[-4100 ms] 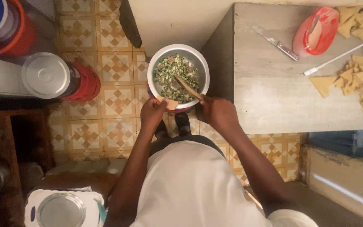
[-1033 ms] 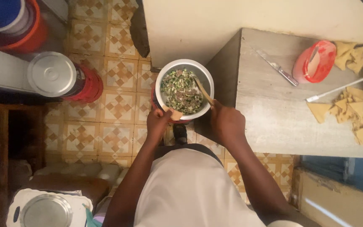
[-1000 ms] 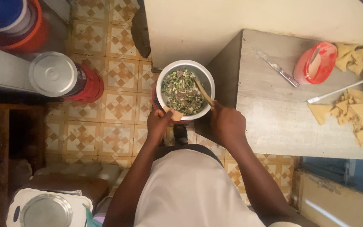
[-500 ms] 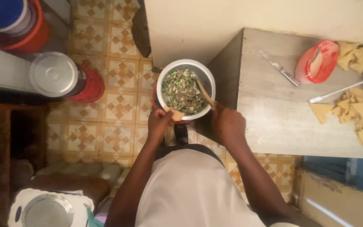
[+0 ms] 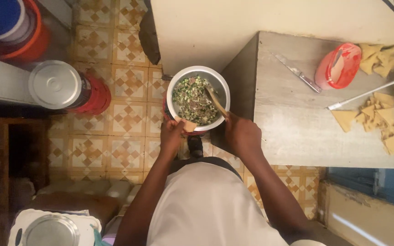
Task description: Stirring a mixture of ingredients in a pot with a wooden spoon
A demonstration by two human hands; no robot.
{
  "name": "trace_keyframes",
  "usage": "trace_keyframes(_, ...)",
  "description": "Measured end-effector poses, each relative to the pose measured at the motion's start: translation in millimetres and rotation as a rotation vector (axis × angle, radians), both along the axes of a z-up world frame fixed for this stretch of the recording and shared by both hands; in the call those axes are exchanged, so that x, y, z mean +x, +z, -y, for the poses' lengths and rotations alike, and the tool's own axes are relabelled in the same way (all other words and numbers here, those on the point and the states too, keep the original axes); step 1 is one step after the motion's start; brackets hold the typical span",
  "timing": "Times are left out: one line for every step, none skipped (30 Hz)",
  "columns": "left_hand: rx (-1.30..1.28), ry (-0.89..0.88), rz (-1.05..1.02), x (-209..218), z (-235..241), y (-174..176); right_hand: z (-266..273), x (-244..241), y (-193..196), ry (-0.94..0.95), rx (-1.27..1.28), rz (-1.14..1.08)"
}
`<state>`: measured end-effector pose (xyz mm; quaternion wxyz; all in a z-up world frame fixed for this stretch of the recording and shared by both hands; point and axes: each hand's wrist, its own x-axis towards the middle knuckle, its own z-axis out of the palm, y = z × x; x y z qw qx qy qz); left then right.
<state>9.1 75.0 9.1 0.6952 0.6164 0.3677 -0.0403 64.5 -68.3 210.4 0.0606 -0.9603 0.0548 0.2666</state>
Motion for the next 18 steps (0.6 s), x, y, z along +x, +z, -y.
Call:
trace_keyframes(0.002,0.002,0.001,1.4,-0.6,-0.3,6.9,-0.3,-13.8,0.002,0.002,0.001)
trace_keyframes(0.009,-0.022,-0.033,2.7,-1.1,-0.6,13.9,-0.8,-27.6,0.042,-0.008,0.008)
trace_keyframes(0.016,-0.046,-0.068,3.0,-1.9,-0.8,20.6,-1.9,-41.4,0.082,-0.016,0.015)
trace_keyframes(0.019,-0.044,-0.069,2.7,-1.4,-8.5,17.1,-4.8,-34.3,0.084,-0.014,0.015)
trace_keyframes(0.082,-0.132,-0.182,3.3,-0.6,-16.3,13.7,-6.4,-27.1,0.119,0.013,0.041)
trace_keyframes(0.145,-0.220,-0.296,4.0,0.0,-23.8,10.3,-7.9,-19.7,0.153,0.041,0.067)
trace_keyframes(0.147,-0.215,-0.291,4.2,-1.9,-15.7,7.0,-6.9,-19.5,0.158,0.043,0.073)
trace_keyframes(0.132,-0.159,-0.223,4.3,-3.7,-7.5,3.9,-5.9,-19.3,0.227,0.046,0.169)
trace_keyframes(0.114,-0.107,-0.154,3.8,-3.7,0.6,2.1,-5.6,-18.9,0.293,0.046,0.264)
trace_keyframes(0.114,-0.105,-0.150,6.3,-2.6,1.4,4.9,-2.3,-28.7,0.295,0.046,0.269)
trace_keyframes(0.179,-0.140,-0.138,4.4,-1.6,2.3,7.5,-2.1,-38.7,0.337,0.027,0.294)
trace_keyframes(0.244,-0.174,-0.126,2.5,-0.6,2.8,10.2,-2.0,-49.1,0.380,0.009,0.319)
trace_keyframes(0.242,-0.176,-0.129,1.8,-0.7,-1.0,11.8,-3.9,-50.9,0.379,0.008,0.315)
trace_keyframes(0.246,-0.167,-0.134,1.2,-1.0,-4.7,13.2,-5.5,-52.5,0.387,-0.016,0.301)
trace_keyframes(0.253,-0.152,-0.134,4.2,-2.6,-8.2,13.6,-3.9,-53.9,0.399,-0.038,0.293)
trace_keyframes(0.254,-0.148,-0.132,2.3,-1.6,-18.6,12.3,-6.5,-50.3,0.403,-0.037,0.296)
trace_keyframes(0.249,-0.152,-0.157,2.6,-1.7,-29.1,10.3,-7.9,-46.9,0.377,-0.012,0.277)
trace_keyframes(0.244,-0.156,-0.182,2.9,-1.8,-39.6,8.4,-9.2,-43.5,0.351,0.014,0.258)
